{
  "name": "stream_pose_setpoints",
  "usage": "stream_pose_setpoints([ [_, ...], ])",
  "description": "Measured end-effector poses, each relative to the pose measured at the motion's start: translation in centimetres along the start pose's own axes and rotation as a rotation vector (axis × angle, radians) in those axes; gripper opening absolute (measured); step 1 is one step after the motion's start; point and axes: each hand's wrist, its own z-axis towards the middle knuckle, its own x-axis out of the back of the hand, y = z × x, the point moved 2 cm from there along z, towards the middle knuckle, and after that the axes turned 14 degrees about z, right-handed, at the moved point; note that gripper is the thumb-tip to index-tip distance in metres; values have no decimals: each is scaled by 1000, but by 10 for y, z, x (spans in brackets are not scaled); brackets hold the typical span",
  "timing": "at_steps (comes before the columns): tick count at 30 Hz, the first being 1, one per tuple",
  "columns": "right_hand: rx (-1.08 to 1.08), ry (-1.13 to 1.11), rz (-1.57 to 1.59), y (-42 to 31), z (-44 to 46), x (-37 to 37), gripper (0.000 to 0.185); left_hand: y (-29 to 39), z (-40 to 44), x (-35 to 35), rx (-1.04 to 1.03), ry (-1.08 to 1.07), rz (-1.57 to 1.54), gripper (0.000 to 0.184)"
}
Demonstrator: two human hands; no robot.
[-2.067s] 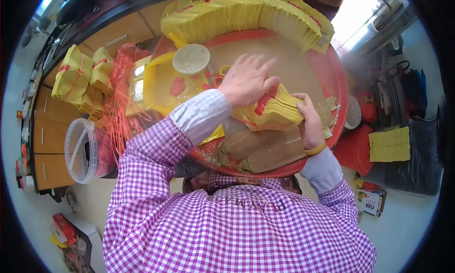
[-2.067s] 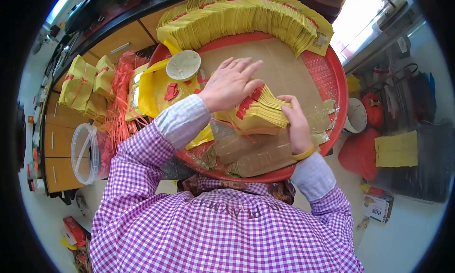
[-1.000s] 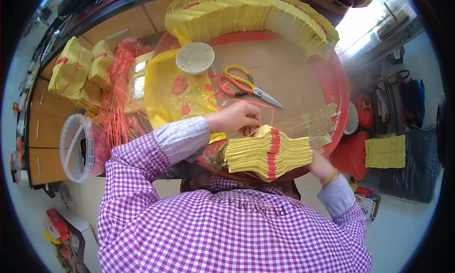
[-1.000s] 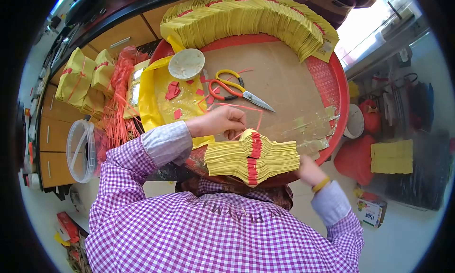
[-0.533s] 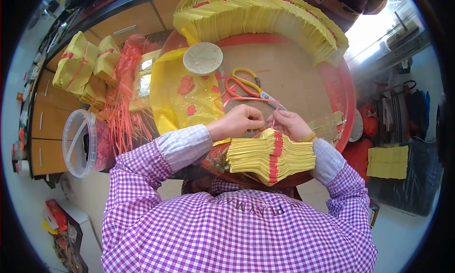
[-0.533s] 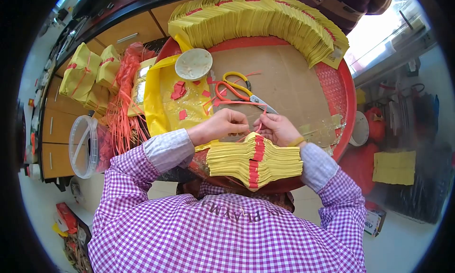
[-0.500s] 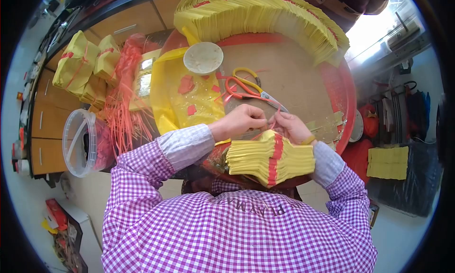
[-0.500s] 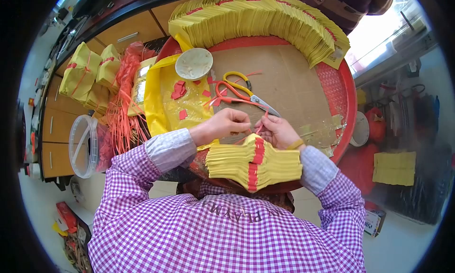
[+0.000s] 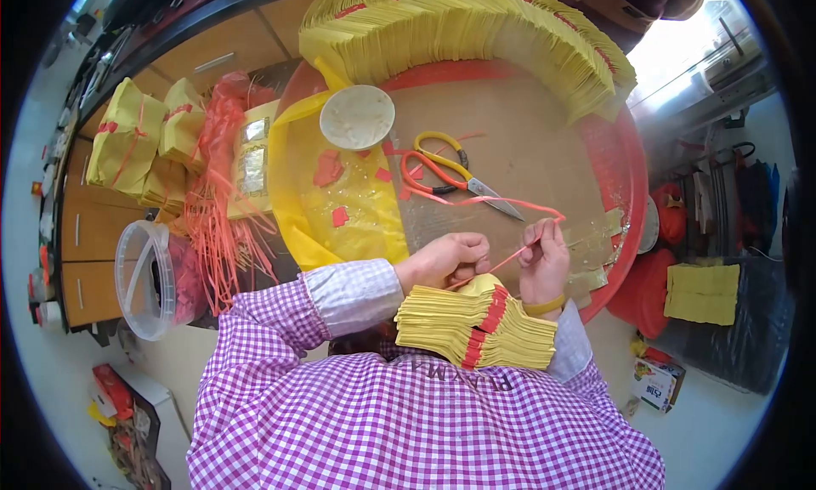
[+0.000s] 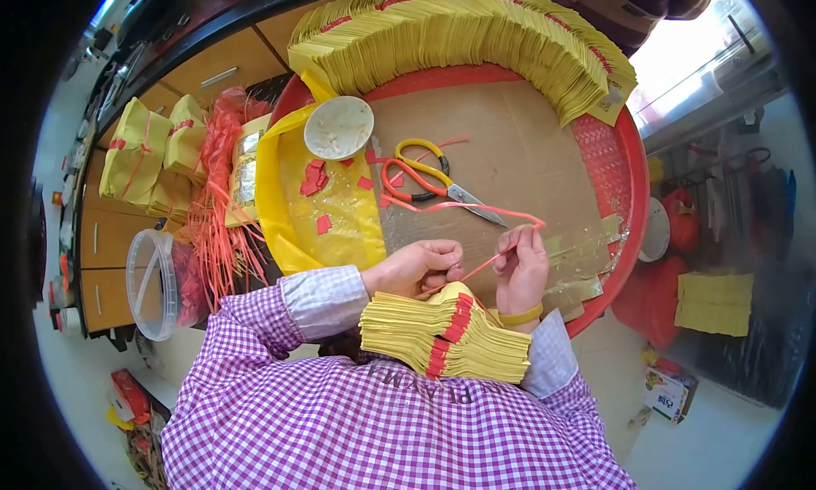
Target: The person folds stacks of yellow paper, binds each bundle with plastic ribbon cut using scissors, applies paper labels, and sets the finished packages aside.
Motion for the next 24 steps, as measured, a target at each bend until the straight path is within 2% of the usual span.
stream_pose_setpoints([
  [2, -33, 27, -2, 3, -8, -1, 15, -3, -2, -1, 3, 17, 10, 16],
  [4, -416, 250, -54, 12, -24, -17, 14, -4, -2, -3, 4, 31, 23, 17],
  [5, -459, 184, -46, 14, -26, -12, 14, -5, -3, -5, 9, 33, 25, 17],
  [6, -503, 120, -37, 15, -28, -10, 16, -6, -4, -8, 10, 122, 29, 17],
  [9, -541, -3, -186, 20, -28, -3, 14, -3, -5, -14, 8, 385, 46, 17],
  [14, -569, -54, -331, 13, -35, -13, 11, 6, -3, -19, 13, 431, 238, 15],
  [15, -575, -43, -323, 15, -35, -10, 11, 5, -4, -17, 27, 432, 237, 15],
  [19, -489, 23, -151, 21, -34, 3, 14, 0, -6, -3, 9, 176, -78, 17],
  [24, -462, 9, 94, 20, -33, 0, 18, 8, -15, -24, -28, 192, 207, 20],
])
